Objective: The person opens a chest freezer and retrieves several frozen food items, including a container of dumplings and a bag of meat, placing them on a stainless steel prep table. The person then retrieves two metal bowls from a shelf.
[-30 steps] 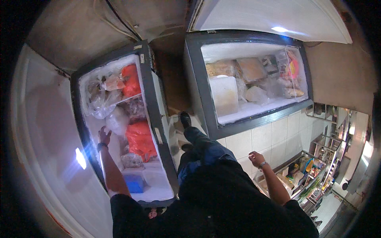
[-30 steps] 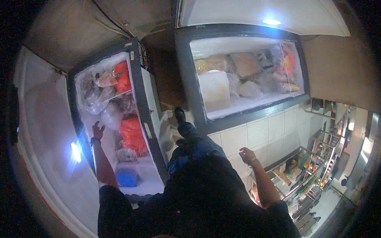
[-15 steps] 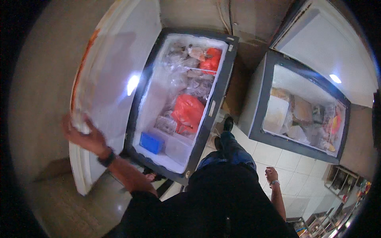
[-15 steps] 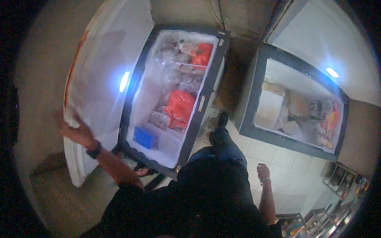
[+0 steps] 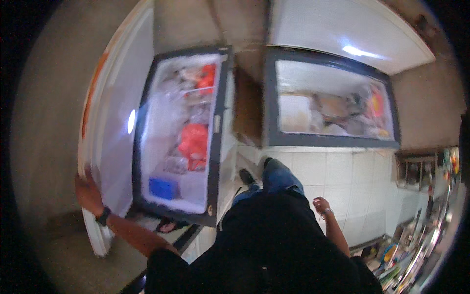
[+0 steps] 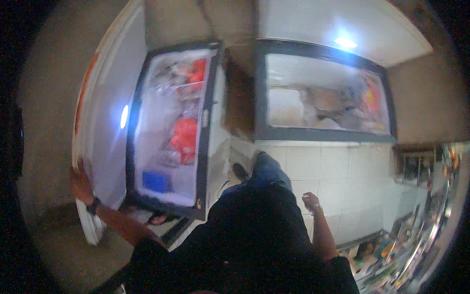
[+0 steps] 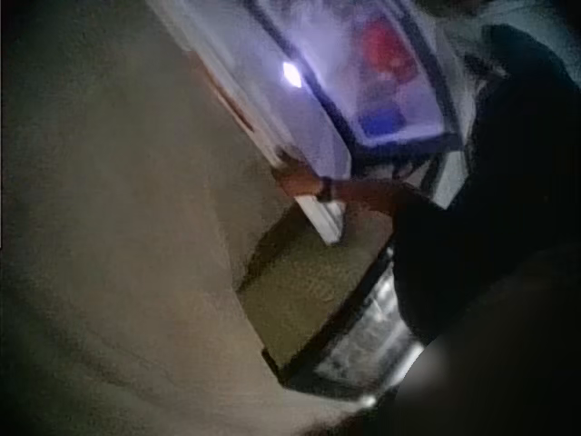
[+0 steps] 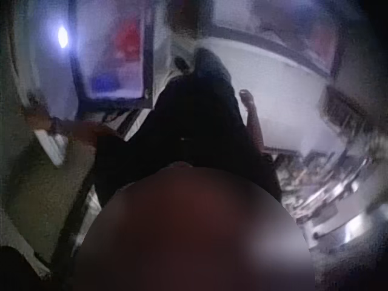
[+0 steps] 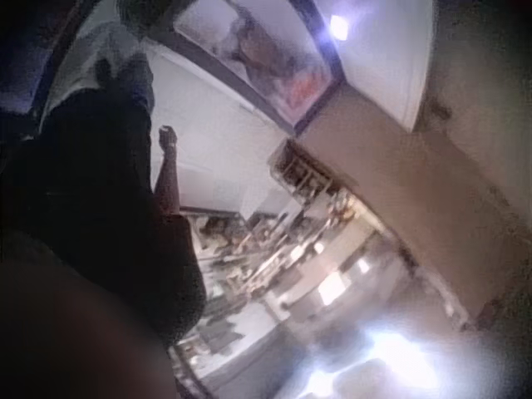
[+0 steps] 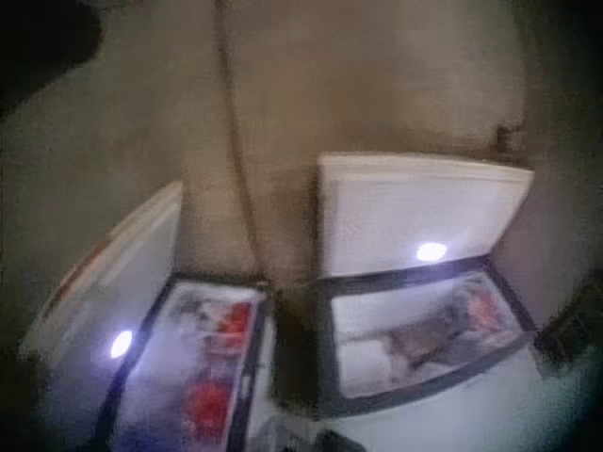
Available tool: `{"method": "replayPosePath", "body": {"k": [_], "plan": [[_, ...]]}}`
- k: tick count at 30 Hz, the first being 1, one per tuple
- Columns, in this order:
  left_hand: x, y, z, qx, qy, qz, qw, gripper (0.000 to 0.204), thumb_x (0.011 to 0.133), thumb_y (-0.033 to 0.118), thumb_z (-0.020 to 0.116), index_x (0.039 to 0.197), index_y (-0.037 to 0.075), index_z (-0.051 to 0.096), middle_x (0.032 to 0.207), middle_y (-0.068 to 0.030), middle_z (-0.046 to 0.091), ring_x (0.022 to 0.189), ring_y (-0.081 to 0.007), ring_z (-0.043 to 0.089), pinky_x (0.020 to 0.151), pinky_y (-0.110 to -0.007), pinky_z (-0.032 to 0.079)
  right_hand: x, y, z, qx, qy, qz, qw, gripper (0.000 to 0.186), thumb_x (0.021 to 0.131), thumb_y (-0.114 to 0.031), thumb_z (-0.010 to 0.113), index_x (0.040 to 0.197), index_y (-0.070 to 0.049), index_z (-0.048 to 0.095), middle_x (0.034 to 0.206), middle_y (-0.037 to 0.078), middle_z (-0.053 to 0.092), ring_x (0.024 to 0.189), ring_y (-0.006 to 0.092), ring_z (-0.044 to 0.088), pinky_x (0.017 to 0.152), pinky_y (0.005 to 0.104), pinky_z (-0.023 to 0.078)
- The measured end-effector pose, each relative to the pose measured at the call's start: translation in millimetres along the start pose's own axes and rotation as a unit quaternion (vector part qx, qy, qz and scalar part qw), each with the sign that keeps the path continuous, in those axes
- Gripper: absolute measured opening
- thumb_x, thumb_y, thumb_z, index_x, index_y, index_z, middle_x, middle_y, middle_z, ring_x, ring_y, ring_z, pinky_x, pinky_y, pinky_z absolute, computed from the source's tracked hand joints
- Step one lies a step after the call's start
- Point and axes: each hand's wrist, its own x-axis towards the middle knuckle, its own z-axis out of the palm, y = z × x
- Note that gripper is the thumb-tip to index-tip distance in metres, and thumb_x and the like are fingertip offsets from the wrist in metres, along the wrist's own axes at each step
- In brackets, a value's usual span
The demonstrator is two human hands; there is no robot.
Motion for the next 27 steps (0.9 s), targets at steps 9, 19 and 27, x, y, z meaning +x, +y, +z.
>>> {"method": "replayPosePath", "body": {"k": [9, 19, 27], "plan": [[-189.0, 131.9, -6.5, -0.101, -0.033, 0.108, 0.988, 0.072, 0.08, 0.039, 0.073, 0.139, 0.005, 0.047, 0.139, -0.0207, 0.05, 0.128, -0.0369, 0.049, 0.107, -0.046, 0.04, -14.5, 93.0, -13.0, 0.041, 0.044, 0.153, 0.986, 0.031, 0.085, -0.032, 0.068, 0.108, -0.011, 0.069, 0.102, 0.013, 0.072, 0.097, 0.0264, 0.068, 0.085, 0.0375, 0.053], [-336.3, 250.4, 121.2, 0.078, -0.15, 0.067, 0.983, 0.106, 0.073, 0.053, 0.076, 0.155, 0.016, 0.02, 0.158, -0.0199, 0.02, 0.143, -0.0388, 0.027, 0.11, -0.055, 0.032, -29.1, 224.5, -133.8, 0.04, 0.122, 0.085, 0.988, 0.03, 0.087, -0.028, 0.066, 0.109, -0.008, 0.065, 0.101, 0.015, 0.071, 0.089, 0.0282, 0.07, 0.081, 0.0383, 0.055], [-375.8, 499.4, 94.4, -0.352, -0.226, 0.22, 0.881, 0.084, 0.088, 0.047, 0.066, 0.148, 0.002, 0.029, 0.154, -0.0275, 0.024, 0.143, -0.044, 0.021, 0.117, -0.051, 0.02, 5.6, 207.8, -257.4, 0.056, 0.283, 0.113, 0.951, 0.034, 0.086, -0.02, 0.067, 0.117, -0.008, 0.061, 0.093, 0.015, 0.071, 0.084, 0.0289, 0.07, 0.076, 0.0391, 0.055]]}}
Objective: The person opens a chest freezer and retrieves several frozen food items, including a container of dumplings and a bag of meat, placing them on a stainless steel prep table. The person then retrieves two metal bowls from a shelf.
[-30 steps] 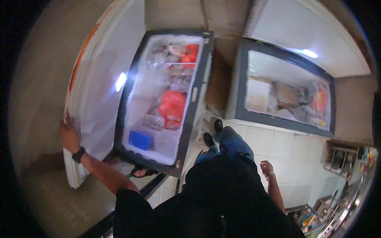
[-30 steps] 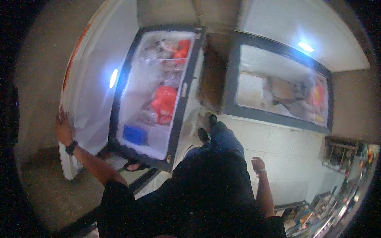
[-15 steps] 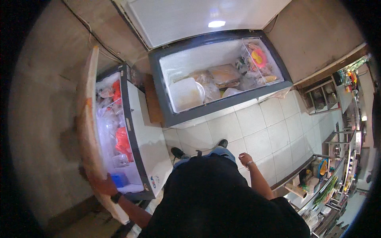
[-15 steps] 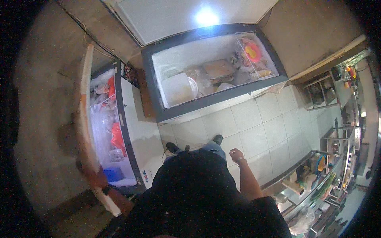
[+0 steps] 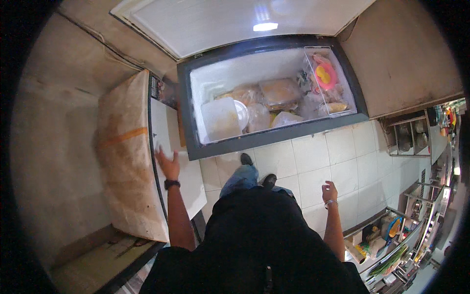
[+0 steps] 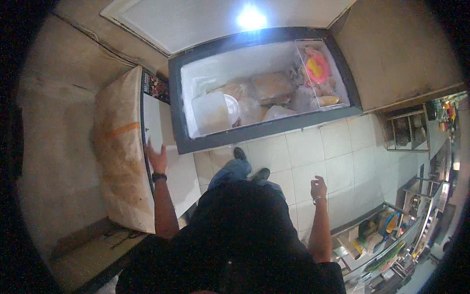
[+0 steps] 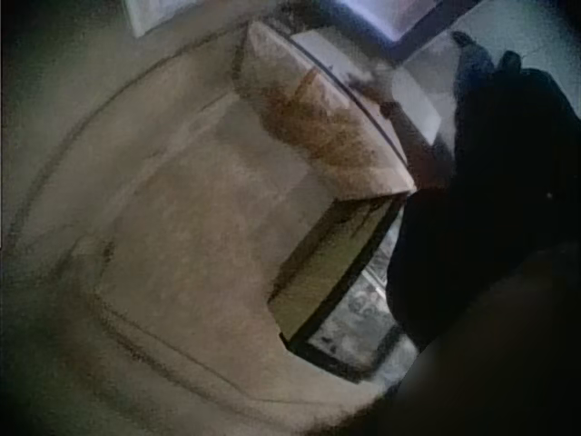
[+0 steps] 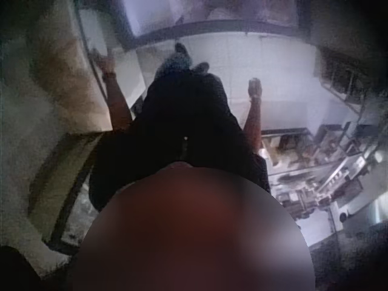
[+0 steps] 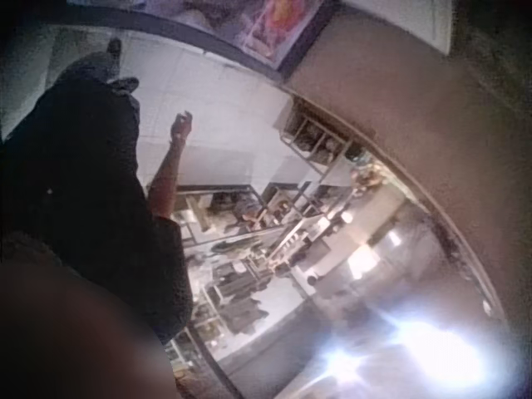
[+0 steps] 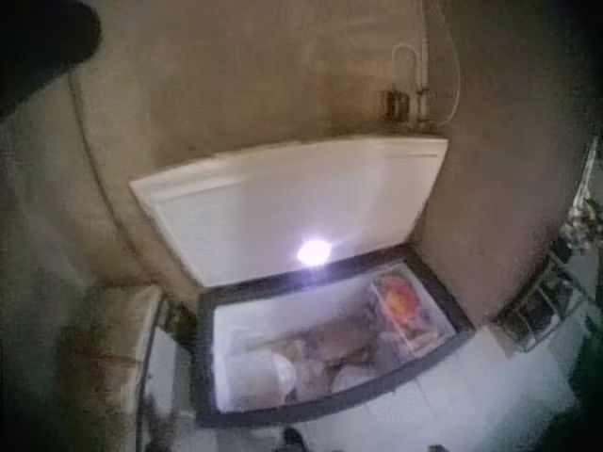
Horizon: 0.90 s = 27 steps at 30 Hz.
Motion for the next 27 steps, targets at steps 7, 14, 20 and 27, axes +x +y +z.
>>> {"method": "replayPosePath", "body": {"k": [7, 14, 20, 27], "plan": [[151.4, 53.6, 165.6, -0.02, -0.046, -0.019, 0.999, 0.085, 0.091, 0.051, 0.058, 0.148, -0.002, 0.025, 0.152, -0.029, 0.025, 0.142, -0.043, 0.025, 0.116, -0.05, 0.023, 78.9, -187.4, -26.7, 0.264, -0.017, 0.01, 0.964, 0.042, 0.094, -0.018, 0.062, 0.131, -0.002, 0.052, 0.105, 0.013, 0.067, 0.084, 0.0178, 0.068, 0.068, 0.0295, 0.055], [254.7, 77.3, 228.4, 0.105, -0.069, -0.219, 0.968, 0.101, 0.084, 0.074, 0.046, 0.153, 0.006, 0.017, 0.155, -0.0219, 0.027, 0.143, -0.0405, 0.026, 0.112, -0.051, 0.03, 213.1, -288.4, 8.2, 0.37, -0.131, 0.057, 0.918, 0.038, 0.096, -0.015, 0.059, 0.127, 0.003, 0.051, 0.109, 0.015, 0.063, 0.09, 0.0187, 0.064, 0.075, 0.0314, 0.056], [292.7, 70.3, 238.7, 0.182, -0.068, -0.191, 0.962, 0.106, 0.079, 0.079, 0.05, 0.153, 0.011, 0.016, 0.142, -0.0246, 0.045, 0.124, -0.0413, 0.051, 0.097, -0.052, 0.046, 419.4, -244.9, 193.7, 0.532, -0.181, 0.398, 0.725, 0.027, 0.095, -0.009, 0.058, 0.118, 0.003, 0.051, 0.103, 0.016, 0.062, 0.086, 0.0269, 0.064, 0.078, 0.0368, 0.057], [297.1, 81.5, 244.0, 0.175, 0.003, -0.115, 0.978, 0.11, 0.072, 0.078, 0.061, 0.152, 0.015, 0.021, 0.127, -0.0253, 0.057, 0.112, -0.0437, 0.059, 0.09, -0.052, 0.049, 547.6, -236.3, 379.2, 0.466, -0.152, 0.41, 0.769, 0.027, 0.095, -0.011, 0.057, 0.12, -0.001, 0.051, 0.116, 0.018, 0.057, 0.1, 0.0315, 0.06, 0.091, 0.0492, 0.054]]}}
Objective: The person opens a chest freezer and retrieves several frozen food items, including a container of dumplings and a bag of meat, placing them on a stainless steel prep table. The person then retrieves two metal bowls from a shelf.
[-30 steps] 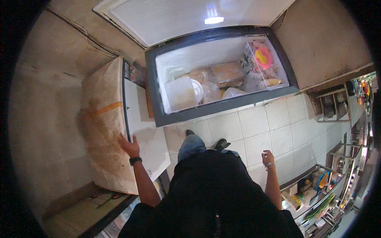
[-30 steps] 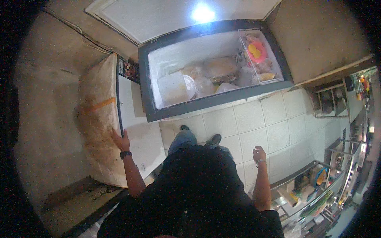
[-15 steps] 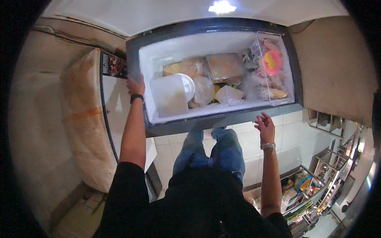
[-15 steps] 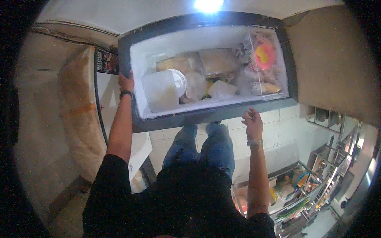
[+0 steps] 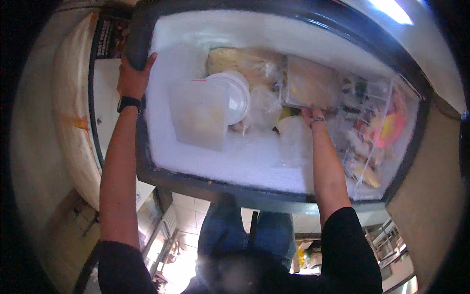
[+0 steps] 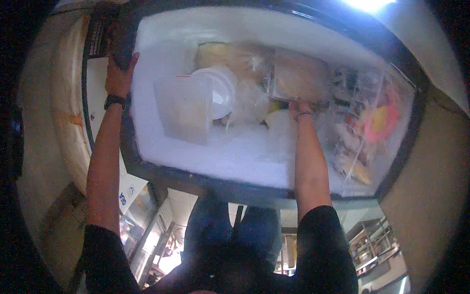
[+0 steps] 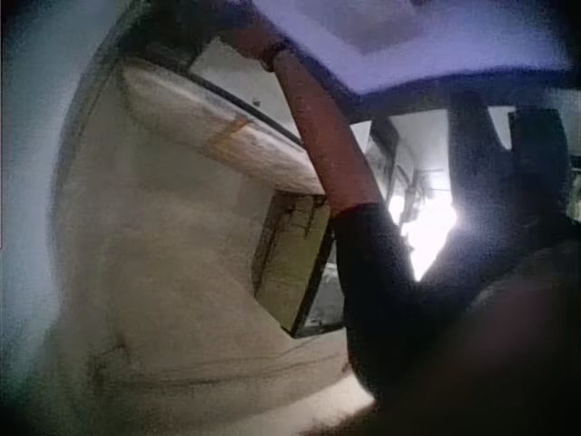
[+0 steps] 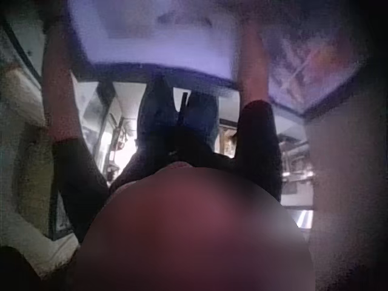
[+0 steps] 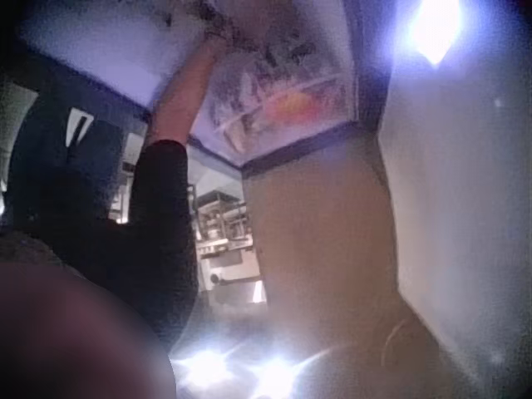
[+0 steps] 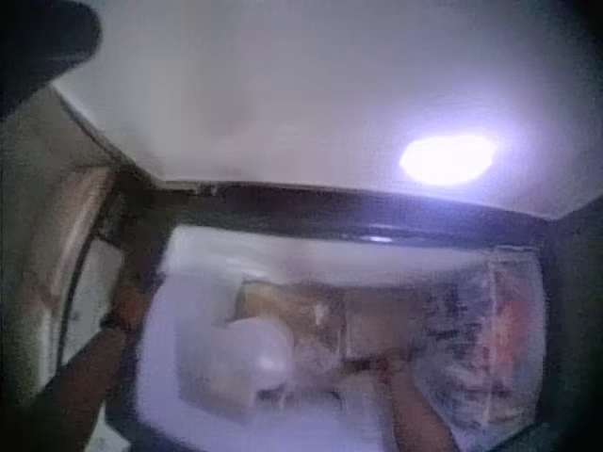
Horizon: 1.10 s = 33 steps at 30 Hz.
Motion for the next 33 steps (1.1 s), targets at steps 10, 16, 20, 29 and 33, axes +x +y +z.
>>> {"method": "replayPosePath", "body": {"k": [10, 16, 20, 29, 33], "plan": [[8.9, -24.2, 13.9, -0.027, -0.004, 0.011, 1.0, 0.102, 0.073, 0.074, 0.065, 0.147, 0.01, 0.035, 0.131, -0.0216, 0.057, 0.115, -0.0372, 0.06, 0.094, -0.044, 0.049, 58.2, 47.3, 12.5, 0.07, -0.01, -0.024, 0.997, 0.036, 0.097, -0.024, 0.054, 0.128, -0.007, 0.051, 0.129, 0.015, 0.054, 0.122, 0.0317, 0.05, 0.104, 0.0539, 0.042], [4.1, -18.8, 17.5, -0.014, 0.012, 0.006, 1.0, 0.1, 0.075, 0.074, 0.062, 0.145, 0.006, 0.038, 0.133, -0.0205, 0.057, 0.119, -0.0366, 0.057, 0.099, -0.043, 0.045, 71.0, 68.7, 3.3, 0.096, -0.032, -0.05, 0.994, 0.038, 0.096, -0.026, 0.054, 0.129, -0.007, 0.052, 0.13, 0.014, 0.055, 0.122, 0.0303, 0.05, 0.104, 0.0518, 0.042], [4.2, -16.5, 16.0, 0.006, 0.005, -0.005, 1.0, 0.102, 0.074, 0.076, 0.061, 0.143, 0.005, 0.039, 0.132, -0.0218, 0.057, 0.112, -0.0377, 0.061, 0.093, -0.045, 0.049, 88.7, 69.9, 1.2, 0.102, -0.045, -0.046, 0.993, 0.039, 0.096, -0.027, 0.053, 0.129, -0.007, 0.052, 0.13, 0.014, 0.055, 0.123, 0.0293, 0.05, 0.104, 0.0505, 0.042], [22.3, -94.4, 39.2, 0.414, 0.078, 0.325, 0.847, 0.101, 0.076, 0.074, 0.061, 0.147, 0.007, 0.034, 0.135, -0.0234, 0.054, 0.124, -0.0377, 0.054, 0.101, -0.044, 0.045, 105.8, 66.9, 0.3, 0.102, -0.098, -0.042, 0.989, 0.041, 0.096, -0.031, 0.052, 0.13, -0.008, 0.052, 0.131, 0.013, 0.055, 0.123, 0.027, 0.05, 0.105, 0.0474, 0.041], [6.5, -26.0, 23.7, 0.004, -0.024, -0.006, 1.0, 0.102, 0.076, 0.074, 0.061, 0.147, 0.006, 0.035, 0.136, -0.0246, 0.053, 0.125, -0.0384, 0.053, 0.101, -0.044, 0.045, 98.8, 61.6, -7.1, 0.109, -0.13, -0.063, 0.983, 0.042, 0.095, -0.032, 0.051, 0.13, -0.009, 0.052, 0.132, 0.013, 0.055, 0.124, 0.026, 0.05, 0.106, 0.0461, 0.041]]}}
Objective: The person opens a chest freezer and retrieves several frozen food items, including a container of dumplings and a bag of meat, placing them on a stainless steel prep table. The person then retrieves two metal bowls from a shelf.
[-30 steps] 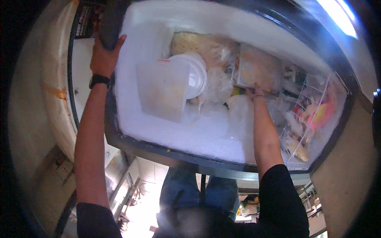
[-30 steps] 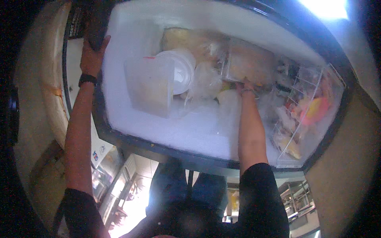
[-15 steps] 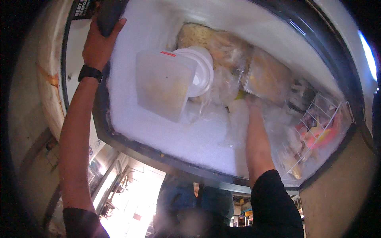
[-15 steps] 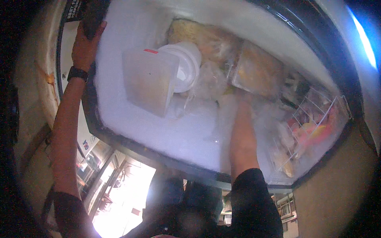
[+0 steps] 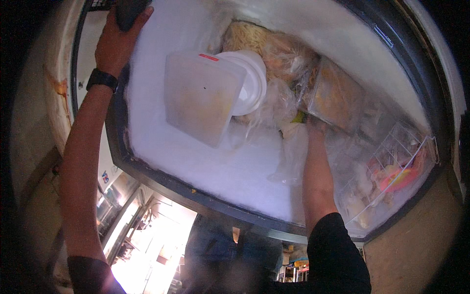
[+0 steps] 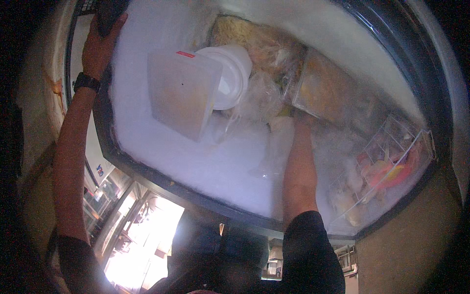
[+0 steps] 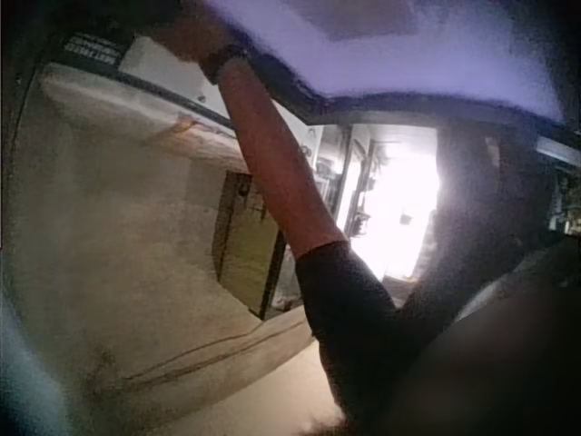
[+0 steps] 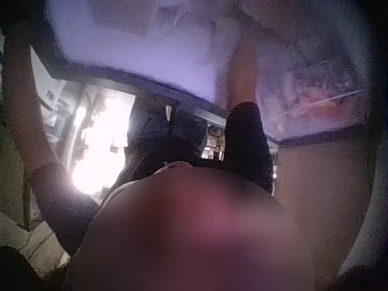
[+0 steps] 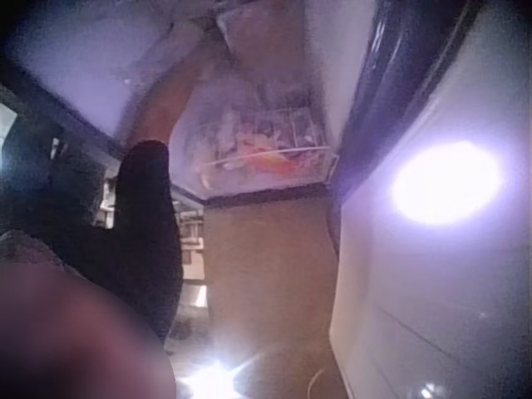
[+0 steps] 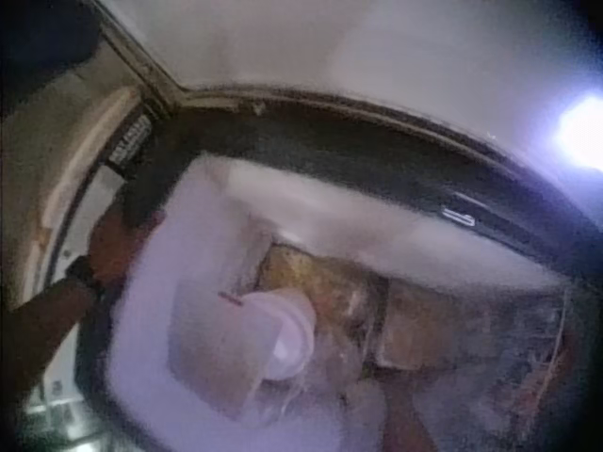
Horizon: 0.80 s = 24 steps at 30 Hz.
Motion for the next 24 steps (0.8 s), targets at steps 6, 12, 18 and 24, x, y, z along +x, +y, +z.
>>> {"method": "replayPosePath", "body": {"k": [6, 12, 18, 24], "plan": [[-2.5, -9.4, -3.5, 0.0, 0.03, 0.014, 0.999, 0.101, 0.075, 0.074, 0.062, 0.143, 0.003, 0.038, 0.133, -0.0257, 0.055, 0.122, -0.0392, 0.055, 0.102, -0.044, 0.044, -14.2, 6.4, 10.5, -0.005, -0.066, -0.011, 0.998, 0.044, 0.095, -0.035, 0.05, 0.131, -0.009, 0.053, 0.132, 0.012, 0.055, 0.124, 0.0246, 0.05, 0.106, 0.044, 0.041], [-5.1, 29.2, -12.7, -0.039, 0.023, 0.0, 0.999, 0.086, 0.082, 0.055, 0.069, 0.143, 0.003, 0.038, 0.132, -0.0225, 0.056, 0.123, -0.0371, 0.054, 0.103, -0.045, 0.042, 28.0, -15.1, -37.3, 0.059, -0.01, 0.081, 0.995, 0.038, 0.095, -0.028, 0.049, 0.123, -0.003, 0.057, 0.125, 0.014, 0.06, 0.114, 0.0264, 0.057, 0.096, 0.0402, 0.05], [-6.3, 33.6, -21.3, -0.07, -0.006, -0.024, 0.997, 0.085, 0.081, 0.054, 0.07, 0.143, 0.006, 0.039, 0.132, -0.0219, 0.056, 0.123, -0.037, 0.054, 0.101, -0.042, 0.044, 44.1, -6.9, -48.5, 0.069, -0.083, 0.127, 0.986, 0.036, 0.096, -0.027, 0.049, 0.119, -0.001, 0.059, 0.115, 0.014, 0.065, 0.104, 0.0313, 0.063, 0.087, 0.044, 0.057], [-8.0, 25.3, -19.4, -0.089, 0.008, 0.014, 0.996, 0.085, 0.079, 0.052, 0.072, 0.142, 0.005, 0.039, 0.132, -0.0224, 0.055, 0.122, -0.0381, 0.054, 0.101, -0.042, 0.044, 39.9, -7.0, -39.9, 0.007, -0.023, 0.066, 0.998, 0.043, 0.097, -0.03, 0.05, 0.129, -0.002, 0.053, 0.126, 0.014, 0.06, 0.114, 0.0334, 0.057, 0.095, 0.047, 0.052]]}}
